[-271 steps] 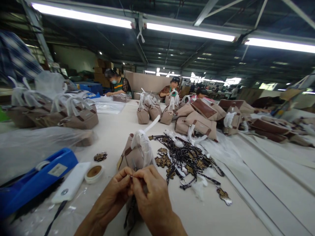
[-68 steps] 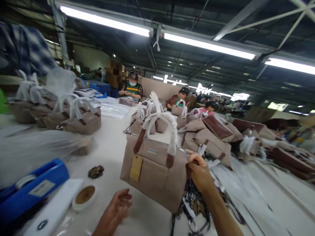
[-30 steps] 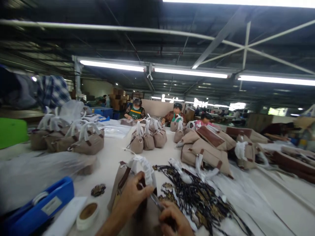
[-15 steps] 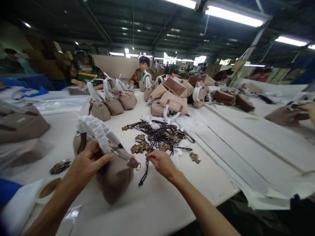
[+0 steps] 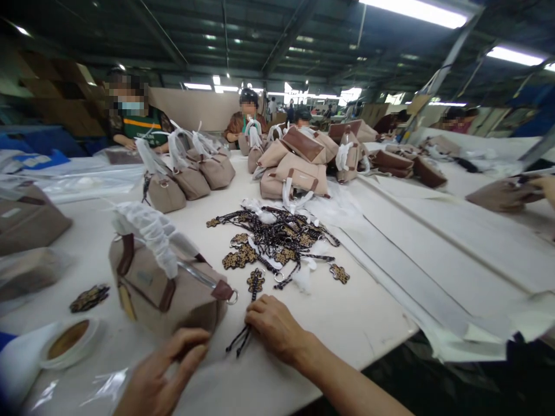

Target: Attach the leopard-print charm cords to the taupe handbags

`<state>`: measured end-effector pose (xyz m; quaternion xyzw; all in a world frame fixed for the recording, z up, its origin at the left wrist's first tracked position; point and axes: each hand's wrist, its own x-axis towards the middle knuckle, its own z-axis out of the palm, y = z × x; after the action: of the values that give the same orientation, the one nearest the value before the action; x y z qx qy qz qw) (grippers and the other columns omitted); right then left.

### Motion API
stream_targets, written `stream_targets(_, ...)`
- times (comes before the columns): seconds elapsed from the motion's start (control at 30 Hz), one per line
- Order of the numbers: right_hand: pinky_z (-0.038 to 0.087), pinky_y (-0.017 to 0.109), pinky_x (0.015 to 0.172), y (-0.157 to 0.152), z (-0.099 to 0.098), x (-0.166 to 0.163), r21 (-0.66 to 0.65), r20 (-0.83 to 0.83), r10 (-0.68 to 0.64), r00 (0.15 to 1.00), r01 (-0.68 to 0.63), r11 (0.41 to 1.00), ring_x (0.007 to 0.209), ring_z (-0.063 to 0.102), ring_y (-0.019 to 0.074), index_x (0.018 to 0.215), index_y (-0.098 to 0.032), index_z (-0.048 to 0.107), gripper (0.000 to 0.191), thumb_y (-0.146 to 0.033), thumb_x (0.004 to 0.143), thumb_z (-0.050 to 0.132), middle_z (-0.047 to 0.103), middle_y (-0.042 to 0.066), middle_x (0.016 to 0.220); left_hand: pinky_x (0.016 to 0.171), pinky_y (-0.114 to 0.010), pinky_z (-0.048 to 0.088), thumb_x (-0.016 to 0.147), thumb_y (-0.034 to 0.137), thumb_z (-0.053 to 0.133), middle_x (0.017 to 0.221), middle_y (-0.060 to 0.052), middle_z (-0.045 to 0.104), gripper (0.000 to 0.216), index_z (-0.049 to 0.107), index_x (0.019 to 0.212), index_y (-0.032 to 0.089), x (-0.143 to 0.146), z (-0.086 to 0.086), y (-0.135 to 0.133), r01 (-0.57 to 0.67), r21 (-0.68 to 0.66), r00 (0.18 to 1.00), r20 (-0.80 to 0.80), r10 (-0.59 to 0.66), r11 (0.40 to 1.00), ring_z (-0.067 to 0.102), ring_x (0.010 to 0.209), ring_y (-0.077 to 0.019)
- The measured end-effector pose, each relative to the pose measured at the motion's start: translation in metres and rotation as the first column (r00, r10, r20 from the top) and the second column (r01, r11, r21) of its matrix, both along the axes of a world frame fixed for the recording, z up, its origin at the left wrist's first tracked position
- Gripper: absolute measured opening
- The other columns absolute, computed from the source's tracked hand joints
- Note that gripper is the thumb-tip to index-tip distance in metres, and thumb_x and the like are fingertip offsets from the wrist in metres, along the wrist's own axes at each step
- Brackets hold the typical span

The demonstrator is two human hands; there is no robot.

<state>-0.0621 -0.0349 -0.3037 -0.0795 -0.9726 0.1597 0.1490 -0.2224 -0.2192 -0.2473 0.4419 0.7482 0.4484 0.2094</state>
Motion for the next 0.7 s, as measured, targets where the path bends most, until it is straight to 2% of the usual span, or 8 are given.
stream_targets(0.1, 0.048, 0.031, 0.086, -0.023, 0.009, 0.016, -0.101, -0.1, 0.033, 0.994, -0.043, 0.994, 0.098, 0.057, 0.0188, 0.102, -0.02, 0.063, 0.023, -0.013, 0.096, 0.043, 0.067, 0.007, 0.108, 0.092, -0.035, 0.051, 0.081, 0.051, 0.059, 0.115, -0.011, 0.07, 0.049, 0.06, 0.117, 0.019, 0.025, -0.03, 0.019, 0.143, -0.083, 0.918, 0.383, -0.101, 0.986, 0.064, 0.108, -0.0272)
stream_targets(0.17, 0.049, 0.033, 0.09, -0.038, 0.02, 0.025, -0.142, -0.156, 0.071, 0.985, -0.093, 0.986, 0.103, 0.058, 0.0191, 0.111, -0.021, 0.061, 0.026, -0.012, 0.095, 0.042, 0.066, 0.008, 0.113, 0.09, -0.037, 0.053, 0.083, 0.054, 0.057, 0.123, -0.015, 0.064, 0.055, 0.054, 0.123, 0.016, 0.036, -0.037, 0.032, 0.155, -0.065, 0.745, 0.663, -0.073, 0.986, 0.062, 0.111, -0.0276)
stream_targets(0.23, 0.048, 0.034, 0.093, -0.053, 0.033, 0.031, -0.147, -0.207, 0.131, 0.97, -0.163, 0.976, 0.107, 0.058, 0.0199, 0.116, -0.02, 0.058, 0.028, -0.011, 0.094, 0.042, 0.066, 0.01, 0.115, 0.084, -0.035, 0.055, 0.087, 0.051, 0.054, 0.119, -0.016, 0.065, 0.05, 0.053, 0.121, 0.014, 0.043, -0.037, 0.042, 0.113, -0.017, 0.503, 0.863, -0.042, 0.993, 0.066, 0.102, -0.0244)
stream_targets(0.3, 0.049, 0.036, 0.093, -0.065, 0.046, 0.036, -0.106, -0.231, 0.21, 0.95, -0.239, 0.965, 0.105, 0.06, 0.0216, 0.114, -0.018, 0.058, 0.028, -0.01, 0.093, 0.043, 0.067, 0.011, 0.113, 0.078, -0.031, 0.055, 0.089, 0.043, 0.056, 0.105, -0.014, 0.069, 0.039, 0.053, 0.115, 0.014, 0.047, -0.032, 0.05, 0.058, 0.015, 0.309, 0.951, -0.032, 0.998, 0.069, 0.088, -0.0191)
stream_targets(0.37, 0.051, 0.035, 0.089, -0.075, 0.056, 0.04, -0.047, -0.211, 0.296, 0.932, -0.312, 0.949, 0.1, 0.062, 0.0219, 0.111, -0.017, 0.059, 0.025, -0.01, 0.093, 0.043, 0.07, 0.011, 0.108, 0.072, -0.027, 0.055, 0.087, 0.032, 0.061, 0.094, -0.01, 0.07, 0.03, 0.053, 0.11, 0.014, 0.05, -0.028, 0.053, 0.02, 0.021, 0.221, 0.975, -0.025, 1.0, 0.068, 0.078, -0.0149)
stream_targets(0.5, 0.054, 0.028, 0.077, -0.084, 0.065, 0.052, 0.036, -0.214, 0.38, 0.9, -0.381, 0.924, 0.086, 0.065, 0.018, 0.115, -0.016, 0.058, 0.024, -0.015, 0.095, 0.044, 0.07, 0.011, 0.107, 0.048, -0.014, 0.043, 0.081, 0.023, 0.068, 0.084, -0.005, 0.068, 0.032, 0.051, 0.107, 0.014, 0.05, -0.017, 0.049, -0.027, 0.099, 0.3, 0.95, -0.086, 0.995, 0.056, 0.055, -0.006)
stream_targets(0.6, 0.054, 0.029, 0.08, -0.081, 0.067, 0.06, -0.078, -0.408, 0.104, 0.907, -0.148, 0.986, 0.093, 0.064, 0.0184, 0.12, -0.016, 0.057, 0.031, -0.011, 0.092, 0.045, 0.067, 0.013, 0.113, 0.038, -0.012, 0.031, 0.081, 0.031, 0.067, 0.081, -0.003, 0.066, 0.035, 0.051, 0.107, 0.015, 0.047, -0.007, 0.037, 0.011, 0.203, 0.413, 0.891, -0.19, 0.979, 0.043, 0.046, -0.0032)
stream_targets(0.7, 0.051, 0.031, 0.09, -0.076, 0.077, 0.056, -0.289, -0.469, -0.202, 0.86, 0.067, 0.955, 0.105, 0.061, 0.0191, 0.116, -0.02, 0.06, 0.032, -0.007, 0.088, 0.052, 0.066, 0.011, 0.111, 0.037, -0.013, 0.029, 0.083, 0.034, 0.065, 0.082, -0.003, 0.066, 0.033, 0.05, 0.106, 0.017, 0.044, 0.004, 0.021, 0.082, 0.27, 0.513, 0.814, -0.273, 0.959, 0.043, 0.046, -0.0037)
